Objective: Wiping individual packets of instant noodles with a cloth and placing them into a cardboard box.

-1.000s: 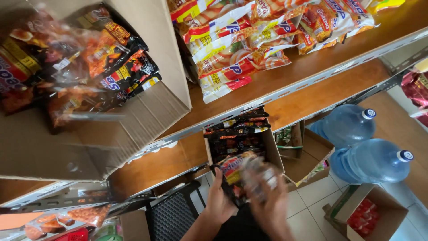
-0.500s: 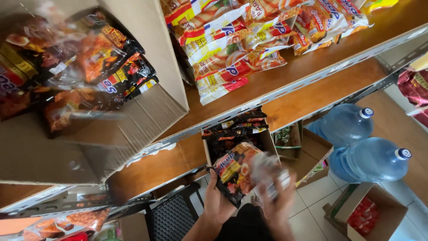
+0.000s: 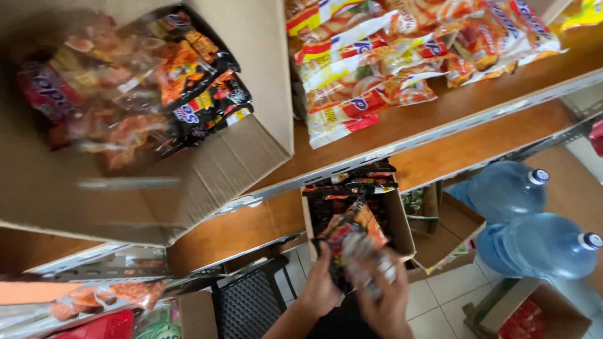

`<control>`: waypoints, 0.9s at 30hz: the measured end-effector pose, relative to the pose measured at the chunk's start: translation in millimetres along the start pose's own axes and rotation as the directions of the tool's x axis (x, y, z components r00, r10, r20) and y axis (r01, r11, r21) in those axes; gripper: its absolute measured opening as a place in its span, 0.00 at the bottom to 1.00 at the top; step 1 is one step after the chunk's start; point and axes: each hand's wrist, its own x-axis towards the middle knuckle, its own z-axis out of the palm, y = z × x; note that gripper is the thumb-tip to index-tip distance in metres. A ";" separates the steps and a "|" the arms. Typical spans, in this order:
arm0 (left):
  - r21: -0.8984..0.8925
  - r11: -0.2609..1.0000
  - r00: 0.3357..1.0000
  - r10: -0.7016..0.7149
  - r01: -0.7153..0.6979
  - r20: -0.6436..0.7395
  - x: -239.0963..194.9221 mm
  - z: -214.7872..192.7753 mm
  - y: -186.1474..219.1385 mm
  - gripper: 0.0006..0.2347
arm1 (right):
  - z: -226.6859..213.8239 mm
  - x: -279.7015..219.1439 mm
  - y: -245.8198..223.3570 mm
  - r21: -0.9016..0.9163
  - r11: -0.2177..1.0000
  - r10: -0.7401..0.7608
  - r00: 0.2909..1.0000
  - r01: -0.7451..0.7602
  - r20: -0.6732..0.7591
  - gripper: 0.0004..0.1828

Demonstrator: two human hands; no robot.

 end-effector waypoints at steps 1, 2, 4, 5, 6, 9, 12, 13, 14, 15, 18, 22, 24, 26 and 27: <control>0.216 0.976 0.996 -0.012 -0.008 0.093 -1.3 -8.0 -1.6 0.35 | 1.6 -5.9 -6.0 0.050 0.993 -0.113 0.986 0.107 0.126 0.16; 0.216 0.976 0.995 -0.012 -0.009 0.095 -2.9 -3.4 0.8 0.35 | 2.1 -3.3 -5.3 0.049 0.993 -0.115 0.985 0.109 0.125 0.16; 0.440 0.894 0.997 -0.081 0.078 -0.012 -7.6 5.5 4.0 0.34 | 1.7 0.2 -4.1 -0.080 0.935 -0.333 0.934 0.344 0.127 0.14; 0.439 0.895 0.996 -0.083 0.081 -0.013 -6.4 -12.9 2.0 0.34 | 5.1 0.0 29.3 -0.082 0.936 -0.331 0.935 0.343 0.128 0.14; 0.707 0.689 0.987 -0.121 0.160 -0.106 -4.5 -31.1 -0.5 0.35 | 8.0 0.5 63.1 -0.079 0.985 -0.154 0.987 0.157 0.040 0.14; 0.812 0.538 0.973 -0.167 0.226 -0.161 -11.2 -19.0 -0.5 0.37 | 8.8 12.7 97.3 -0.073 0.989 0.124 0.991 -0.128 -0.053 0.14; 0.866 0.478 0.983 -0.169 0.148 -0.075 -6.1 -38.9 -0.7 0.36 | 2.5 21.5 42.8 -0.078 0.994 0.072 0.997 -0.073 -0.021 0.16; 0.959 0.272 0.989 -0.144 0.077 -0.038 -3.5 -57.2 -3.3 0.36 | -1.4 20.6 15.2 -0.069 0.995 -0.071 0.997 0.073 0.030 0.18; 0.959 0.273 0.988 -0.148 0.081 -0.042 -1.3 -62.0 -6.9 0.36 | 0.2 13.8 -2.0 -0.072 0.995 -0.065 0.997 0.067 0.030 0.18; 0.748 0.629 0.977 -0.150 0.210 -0.149 0.8 -66.7 -10.7 0.35 | 1.6 7.3 -19.3 -0.085 0.991 -0.099 0.992 0.106 0.079 0.19; 0.424 0.886 0.980 -0.134 0.185 -0.148 -1.5 -45.7 -1.9 0.32 | 7.6 1.9 -13.7 -0.111 0.984 -0.127 0.985 0.140 0.117 0.21; 0.430 0.873 0.973 -0.197 0.232 -0.124 -13.7 4.1 19.4 0.37 | -6.1 14.7 70.2 -0.229 0.973 0.023 0.995 -0.044 -0.093 0.17; 0.462 0.873 0.986 -0.167 0.154 -0.014 -16.6 26.2 22.7 0.36 | -17.9 26.8 59.0 -0.161 0.959 0.225 0.971 -0.235 -0.077 0.17; 0.487 0.870 0.986 -0.137 0.075 0.093 -15.5 33.9 22.6 0.36 | -18.2 22.1 47.9 -0.094 0.902 0.420 0.907 -0.422 -0.044 0.16; 0.420 0.901 0.987 -0.146 0.104 0.067 -13.1 30.4 20.5 0.35 | -13.0 11.0 42.4 -0.080 0.977 0.195 0.979 -0.200 -0.062 0.17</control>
